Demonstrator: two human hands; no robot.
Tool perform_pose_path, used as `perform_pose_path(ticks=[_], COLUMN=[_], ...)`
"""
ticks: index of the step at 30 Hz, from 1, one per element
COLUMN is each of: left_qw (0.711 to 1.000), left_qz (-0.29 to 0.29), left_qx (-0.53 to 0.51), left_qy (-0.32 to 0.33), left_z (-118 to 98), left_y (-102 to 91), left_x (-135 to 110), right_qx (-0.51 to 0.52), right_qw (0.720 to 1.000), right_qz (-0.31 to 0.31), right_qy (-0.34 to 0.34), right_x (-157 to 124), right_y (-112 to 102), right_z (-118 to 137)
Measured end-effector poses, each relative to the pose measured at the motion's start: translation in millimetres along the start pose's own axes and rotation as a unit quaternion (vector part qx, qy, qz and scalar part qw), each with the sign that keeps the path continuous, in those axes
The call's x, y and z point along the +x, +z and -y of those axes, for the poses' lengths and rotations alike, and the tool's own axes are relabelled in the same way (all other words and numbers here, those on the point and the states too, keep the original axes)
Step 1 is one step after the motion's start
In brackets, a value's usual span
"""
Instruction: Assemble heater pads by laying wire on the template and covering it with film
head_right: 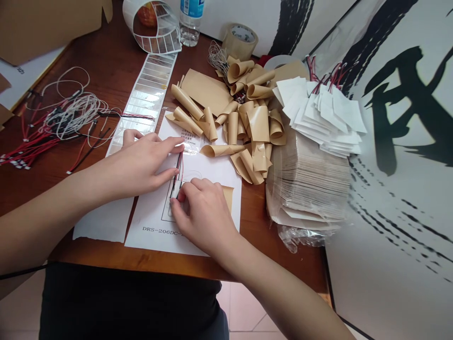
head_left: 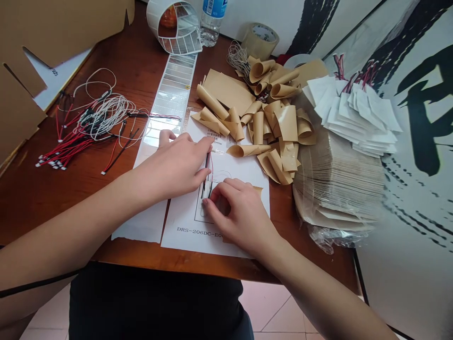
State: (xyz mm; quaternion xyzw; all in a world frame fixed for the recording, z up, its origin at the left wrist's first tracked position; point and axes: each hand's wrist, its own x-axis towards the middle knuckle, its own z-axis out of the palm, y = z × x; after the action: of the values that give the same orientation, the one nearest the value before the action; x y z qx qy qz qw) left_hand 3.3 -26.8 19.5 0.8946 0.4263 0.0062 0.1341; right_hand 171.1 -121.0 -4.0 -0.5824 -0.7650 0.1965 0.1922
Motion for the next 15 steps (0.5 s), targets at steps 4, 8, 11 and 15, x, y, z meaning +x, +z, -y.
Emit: perform_pose_path(ticks=[4, 8, 11, 15], left_qw=[0.999, 0.999, 0.999, 0.996], left_qz=[-0.026, -0.030, -0.037, -0.021], left_qx=[0.016, 0.012, 0.012, 0.028], left_qy=[0.016, 0.021, 0.033, 0.079], left_z=[-2.7, -2.8, -0.7, -0.6], left_y=[3.5, 5.1, 5.8, 5.8], left_x=[0.6, 1.3, 0.6, -2.3], right_qx=[0.002, 0.006, 0.004, 0.003], right_qw=[1.000, 1.000, 1.000, 0.999], right_qz=[0.008, 0.011, 0.013, 0.017], right_qy=[0.000, 0.010, 0.022, 0.036], right_x=[0.9, 2.0, 2.1, 2.7], right_y=[1.9, 2.8, 3.4, 3.8], right_z=[1.1, 2.0, 2.5, 3.4])
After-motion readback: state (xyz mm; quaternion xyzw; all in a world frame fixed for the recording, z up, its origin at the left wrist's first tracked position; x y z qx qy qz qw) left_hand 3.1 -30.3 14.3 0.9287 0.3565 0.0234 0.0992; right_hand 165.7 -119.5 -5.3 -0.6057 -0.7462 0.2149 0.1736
